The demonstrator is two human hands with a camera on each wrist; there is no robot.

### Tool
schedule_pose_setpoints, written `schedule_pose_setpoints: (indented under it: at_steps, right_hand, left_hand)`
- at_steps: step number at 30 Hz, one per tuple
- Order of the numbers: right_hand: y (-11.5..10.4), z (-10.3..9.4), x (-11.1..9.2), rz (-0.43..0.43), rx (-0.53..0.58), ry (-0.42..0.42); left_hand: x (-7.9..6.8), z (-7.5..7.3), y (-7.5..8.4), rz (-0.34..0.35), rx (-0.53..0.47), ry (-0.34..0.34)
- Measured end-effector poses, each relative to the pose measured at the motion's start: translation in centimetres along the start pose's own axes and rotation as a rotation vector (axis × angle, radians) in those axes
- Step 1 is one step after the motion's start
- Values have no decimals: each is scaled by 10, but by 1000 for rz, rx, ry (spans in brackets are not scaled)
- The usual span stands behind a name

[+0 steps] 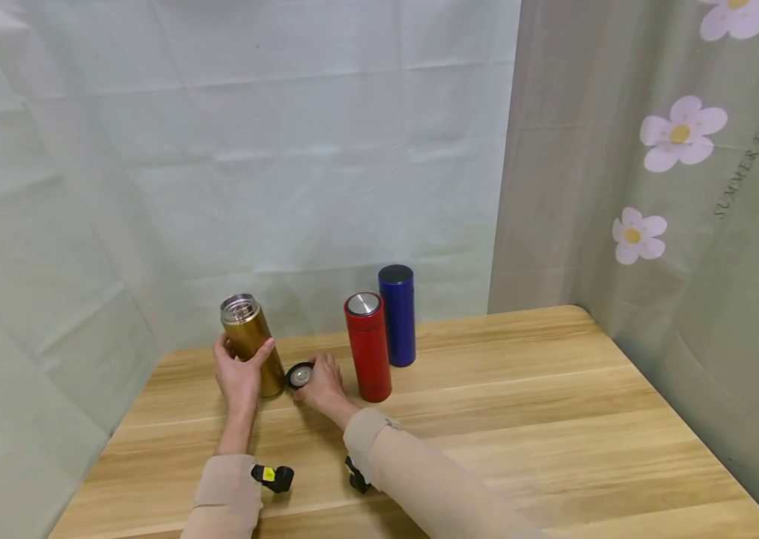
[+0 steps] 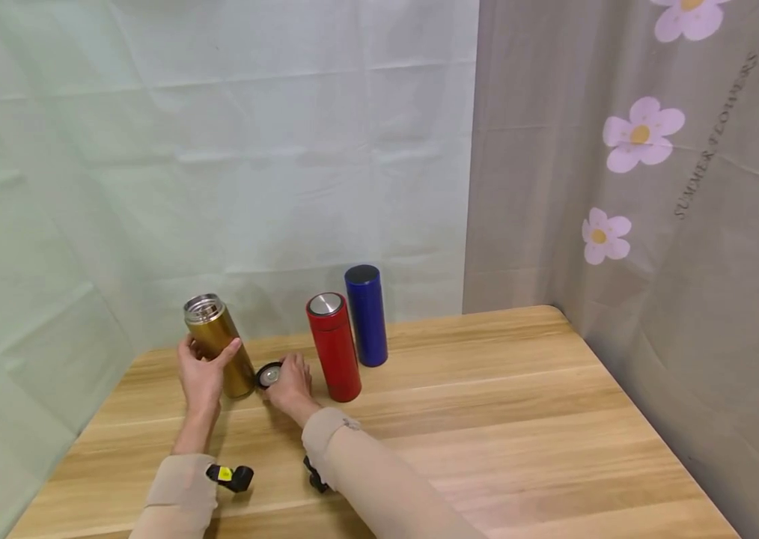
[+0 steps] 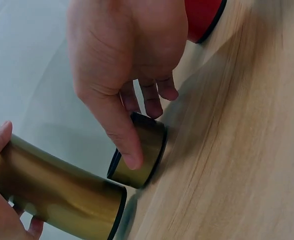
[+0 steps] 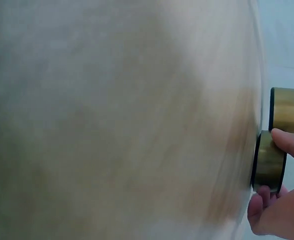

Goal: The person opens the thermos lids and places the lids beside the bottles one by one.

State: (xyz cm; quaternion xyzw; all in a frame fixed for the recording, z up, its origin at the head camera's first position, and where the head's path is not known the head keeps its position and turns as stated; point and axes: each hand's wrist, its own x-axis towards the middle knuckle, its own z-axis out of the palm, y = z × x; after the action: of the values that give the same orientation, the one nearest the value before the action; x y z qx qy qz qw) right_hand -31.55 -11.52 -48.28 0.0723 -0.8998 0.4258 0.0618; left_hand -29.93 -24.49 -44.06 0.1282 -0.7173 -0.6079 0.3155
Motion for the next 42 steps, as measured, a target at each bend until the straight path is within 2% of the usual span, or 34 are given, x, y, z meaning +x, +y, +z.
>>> schedule_pose_setpoints:
  at_steps: [7, 14, 24, 32, 36, 42]
  right_hand:
    - [2, 0, -1, 4, 27, -12]
    - [1, -2, 1, 49, 86, -37]
    - [-2, -11, 1, 31, 47, -45]
    - [-15, -19, 1, 13, 69, -94]
    - [-19, -24, 0, 3, 80, -116]
    - [-27, -37, -6, -28, 145, -151]
  left_hand:
    - [-2, 0, -5, 4, 10, 5]
    - [-2, 1, -8, -5, 8, 0]
    - [-4, 1, -8, -16, 17, -13]
    - [-4, -4, -1, 53, 3, 35]
    - [-4, -5, 4, 67, -6, 37]
    - [-5, -6, 14, 109, -40, 60]
